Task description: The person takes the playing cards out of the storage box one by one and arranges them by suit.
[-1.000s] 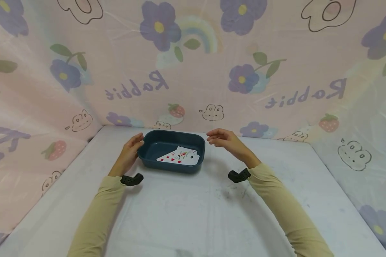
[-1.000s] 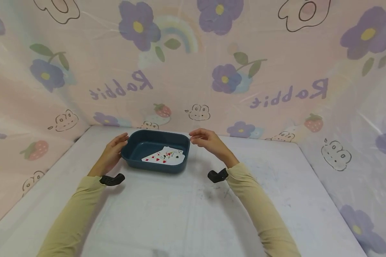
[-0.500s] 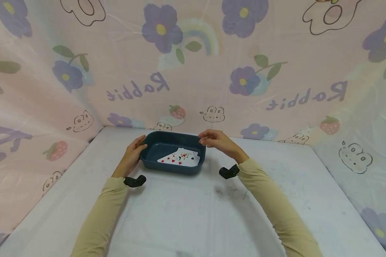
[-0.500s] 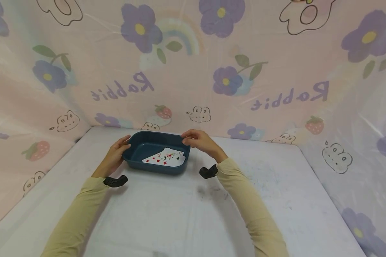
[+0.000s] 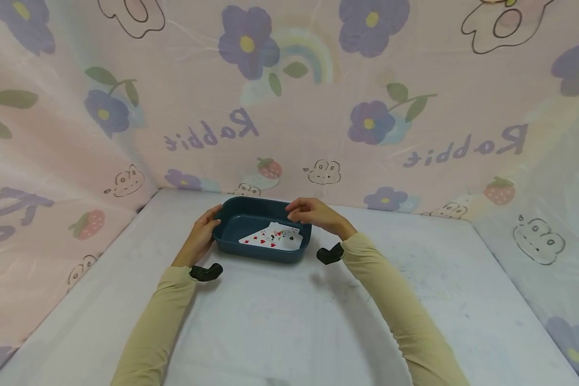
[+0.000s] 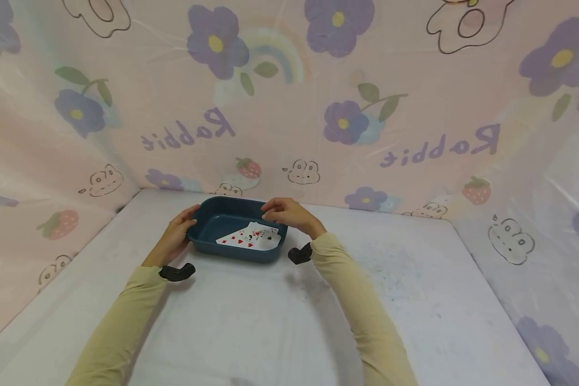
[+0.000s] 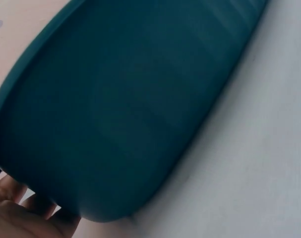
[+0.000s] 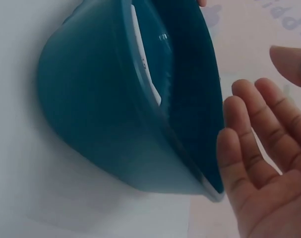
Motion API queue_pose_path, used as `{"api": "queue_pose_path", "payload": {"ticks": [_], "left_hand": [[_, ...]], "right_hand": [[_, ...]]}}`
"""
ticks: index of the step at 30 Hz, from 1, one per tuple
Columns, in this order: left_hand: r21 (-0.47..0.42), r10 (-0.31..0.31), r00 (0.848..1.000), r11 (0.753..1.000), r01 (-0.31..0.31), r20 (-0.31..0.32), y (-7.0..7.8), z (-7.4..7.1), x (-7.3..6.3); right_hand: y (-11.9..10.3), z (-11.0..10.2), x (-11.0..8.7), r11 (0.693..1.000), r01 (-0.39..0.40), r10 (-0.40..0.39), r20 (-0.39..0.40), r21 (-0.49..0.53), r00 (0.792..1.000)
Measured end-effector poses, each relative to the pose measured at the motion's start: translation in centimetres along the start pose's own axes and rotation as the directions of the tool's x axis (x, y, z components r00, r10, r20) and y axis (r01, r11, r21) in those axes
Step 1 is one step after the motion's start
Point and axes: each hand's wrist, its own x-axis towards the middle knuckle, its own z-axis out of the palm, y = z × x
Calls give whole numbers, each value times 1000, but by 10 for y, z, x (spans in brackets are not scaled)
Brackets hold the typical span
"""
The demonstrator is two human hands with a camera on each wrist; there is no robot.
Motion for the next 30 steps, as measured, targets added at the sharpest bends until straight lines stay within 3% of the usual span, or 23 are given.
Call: {"api": "queue_pose_path", "payload": {"ticks": [9,15,20,25,30], "left_hand": [[21,11,1000,1000,-11,14,-1,1,0],[8,0,1000,1000,0,19,0,0,-2],[-11,-12,1000,1000,13,25,1,0,-2],[5,-13,1000,1000,13,9,0,1,-3],[31,-6,1000,1000,6,-3,-2,1,-2]], "right_hand": [[-2,7,11,986,0,6,38,-165,999],[-2,11,20,946,1,33,98,-325,995],[-4,15,28,917,-20,89,154,-399,984],[-3,19,37,869,-50,139,147,-493,979],[-1,26,42,792,-30,141,135,-610,981]]}}
